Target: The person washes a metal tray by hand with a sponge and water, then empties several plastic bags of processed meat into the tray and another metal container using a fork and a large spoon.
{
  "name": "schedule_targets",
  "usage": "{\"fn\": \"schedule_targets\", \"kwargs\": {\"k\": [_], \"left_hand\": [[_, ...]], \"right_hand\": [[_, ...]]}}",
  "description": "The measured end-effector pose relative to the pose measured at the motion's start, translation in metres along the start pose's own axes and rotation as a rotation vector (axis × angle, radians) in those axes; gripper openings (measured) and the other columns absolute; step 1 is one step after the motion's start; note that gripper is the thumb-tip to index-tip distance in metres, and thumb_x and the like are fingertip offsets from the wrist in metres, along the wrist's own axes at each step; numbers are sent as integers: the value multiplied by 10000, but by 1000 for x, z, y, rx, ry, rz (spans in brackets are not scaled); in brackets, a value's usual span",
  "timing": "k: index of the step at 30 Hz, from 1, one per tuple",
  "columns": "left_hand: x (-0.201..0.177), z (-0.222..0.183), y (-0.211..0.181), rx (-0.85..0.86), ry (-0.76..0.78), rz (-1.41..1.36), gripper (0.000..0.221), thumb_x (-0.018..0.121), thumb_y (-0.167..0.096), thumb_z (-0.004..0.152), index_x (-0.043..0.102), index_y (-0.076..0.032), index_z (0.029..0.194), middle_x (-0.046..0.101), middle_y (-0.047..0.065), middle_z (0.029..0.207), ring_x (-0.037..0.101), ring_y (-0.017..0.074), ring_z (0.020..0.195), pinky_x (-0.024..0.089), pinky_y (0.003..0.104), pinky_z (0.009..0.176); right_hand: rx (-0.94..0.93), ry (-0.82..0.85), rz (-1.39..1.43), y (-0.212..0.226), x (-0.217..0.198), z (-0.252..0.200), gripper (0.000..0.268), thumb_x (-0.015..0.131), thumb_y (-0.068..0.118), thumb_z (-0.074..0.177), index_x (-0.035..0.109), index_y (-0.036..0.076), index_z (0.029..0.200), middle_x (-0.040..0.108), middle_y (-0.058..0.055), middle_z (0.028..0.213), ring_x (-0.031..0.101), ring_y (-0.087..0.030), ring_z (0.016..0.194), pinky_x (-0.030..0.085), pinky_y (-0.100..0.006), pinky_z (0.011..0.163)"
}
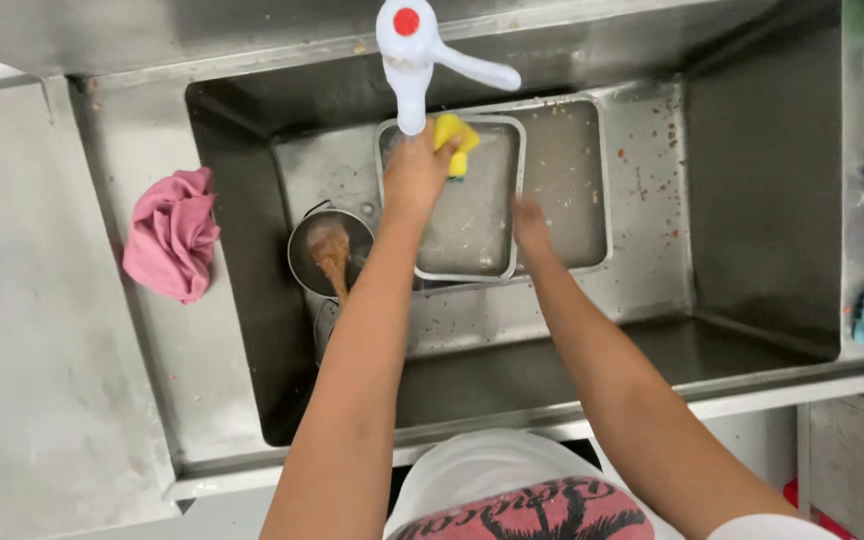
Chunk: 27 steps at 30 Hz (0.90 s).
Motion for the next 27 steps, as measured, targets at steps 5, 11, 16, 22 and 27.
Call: {"fn": "schedule_targets", "kwargs": {"k": [5, 11, 16, 22, 27], "left_hand": [[-56, -45, -29, -271, 13, -8, 844, 301, -837, 890, 765, -148, 1039, 776, 122, 1008, 734, 343, 1073, 545, 519, 948], [-27, -99, 101, -204, 8, -132, 689, 363, -649, 1057, 723, -62, 1024, 724, 257, 952, 680, 488, 1033, 519, 621, 871], [-10, -153, 172, -367, -24, -451, 521, 647, -576, 983, 707, -61, 934, 662, 138, 707, 652, 268, 679, 535, 374, 612], [-5, -207, 177, -600, -33, -857, 468, 796, -349, 908, 646, 15, 1161, 676, 121, 836, 689, 217, 679, 610, 338, 557], [-23, -239, 175, -647, -98, -908, 444, 791, -381, 917, 620, -32, 1132, 650, 99, 746, 692, 202, 587, 590, 324, 448]], "right_hand": [[187, -68, -182, -112, 13, 60, 752, 811, 499, 946, 470, 160, 1524, 698, -158, 1188, 753, -297, 968, 610, -466, 817], [372, -263, 359, -29, 31, 24, 233, 574, 237, 1038, 662, 182, 1247, 644, -30, 989, 625, -177, 825, 497, -414, 751], [284, -10, -234, -62, 44, 43, 853, 804, 250, 853, 385, 163, 1592, 523, -164, 1497, 551, -367, 1358, 461, -558, 1107], [69, -35, -652, -1, -10, 35, 381, 661, 277, 853, 745, 19, 1121, 736, -216, 964, 734, -413, 937, 562, -552, 740], [-17, -196, -849, 53, -50, -1, 395, 670, 236, 897, 593, 23, 1222, 533, -239, 1087, 568, -418, 970, 470, -544, 848]]}}
Point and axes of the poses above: each hand's wrist, its own z-axis towards the middle knuckle, its own x-axis out of the palm, y = z × x, the point moved 6 cm from there along z, towards the middle knuckle
